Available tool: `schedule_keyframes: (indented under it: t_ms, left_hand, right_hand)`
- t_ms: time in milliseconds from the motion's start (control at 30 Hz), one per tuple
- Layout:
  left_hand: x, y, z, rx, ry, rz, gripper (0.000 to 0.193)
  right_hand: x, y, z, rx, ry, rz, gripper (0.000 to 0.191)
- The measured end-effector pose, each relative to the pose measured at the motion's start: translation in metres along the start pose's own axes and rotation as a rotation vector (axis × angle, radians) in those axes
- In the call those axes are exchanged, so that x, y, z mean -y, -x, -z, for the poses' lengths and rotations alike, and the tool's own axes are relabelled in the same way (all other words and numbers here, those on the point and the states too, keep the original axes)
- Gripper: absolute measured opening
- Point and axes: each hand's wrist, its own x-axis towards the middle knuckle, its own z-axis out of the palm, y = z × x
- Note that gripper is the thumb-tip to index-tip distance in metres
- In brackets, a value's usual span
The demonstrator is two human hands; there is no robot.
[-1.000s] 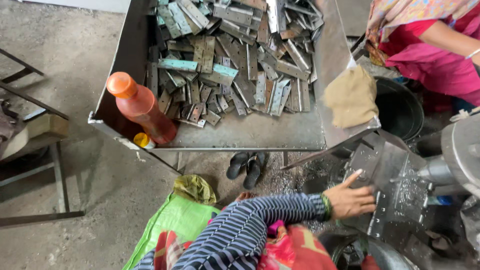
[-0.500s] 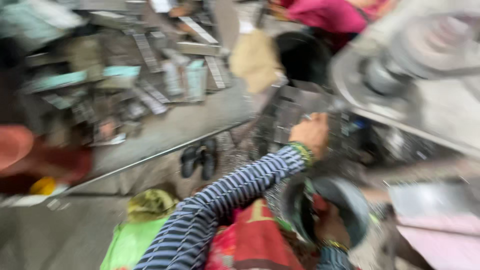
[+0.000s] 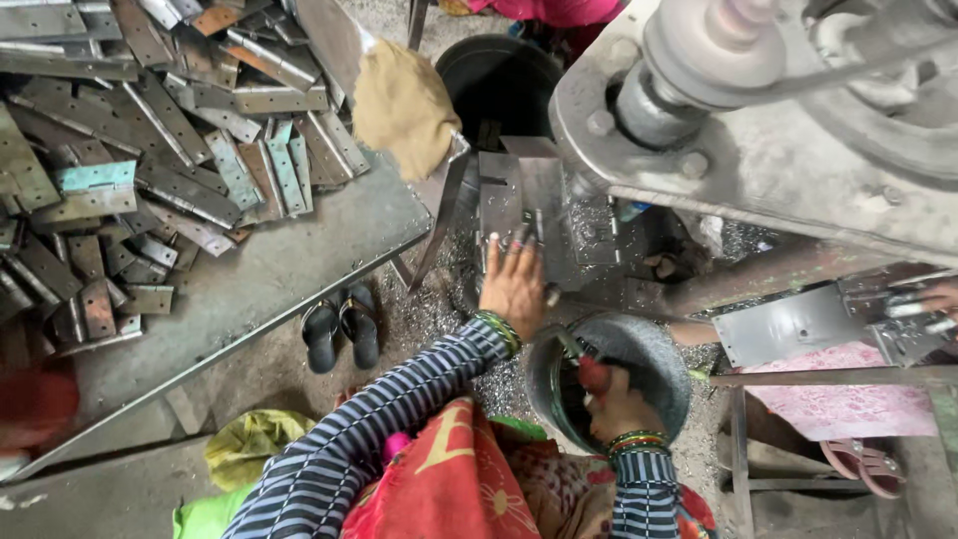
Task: The person repeatedly picks up metal hinge-like parts from a pile, places them on a grinding machine, and operates the machine to grind the parts. The person then removes the ground parts and places them back into the pile.
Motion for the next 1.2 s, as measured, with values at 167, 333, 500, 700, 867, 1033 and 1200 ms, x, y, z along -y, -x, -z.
schedule_keyframes:
  t_ms: [167, 333, 500, 700, 867, 1033, 1200]
  left_hand:
    - [-0.011, -0.004, -0.024, -0.157, 0.029, -0.024, 0.08]
    - [-0.001, -0.01, -0.033, -0.219, 0.094, -0.027, 0.078]
    - [0.01, -0.006, -0.028, -0.283, 0.13, -0.058, 0.078]
    - [0.016, -0.028, -0.014, -0.2, 0.074, -0.01, 0.079]
    - [0.017, -0.035, -0.018, -0.304, 0.024, -0.012, 0.075]
    - [0.018, -0.034, -0.021, -0.251, 0.029, -0.024, 0.067]
    - [0.016, -0.03, -0.023, -0.164, -0.018, -0.037, 0.068]
  right_hand:
    - [0.0, 0.002, 0.002, -0.079, 0.083, -0.048, 0.067]
    - [0.005, -0.008, -0.074, -0.117, -0.14, 0.006, 0.069]
    - [-0.004, -0.022, -0.089, -0.123, -0.18, 0.024, 0.071]
    - [-0.014, -0.013, -0.038, -0.048, -0.033, -0.061, 0.059]
    - [0.008, -0.003, -0.071, -0.273, -0.171, 0.002, 0.065]
    - [0.002, -0.012, -0.061, -0.085, -0.15, -0.051, 0.072]
    - [-0.012, -0.012, -0.033, -0.004, 0.015, -0.071, 0.06]
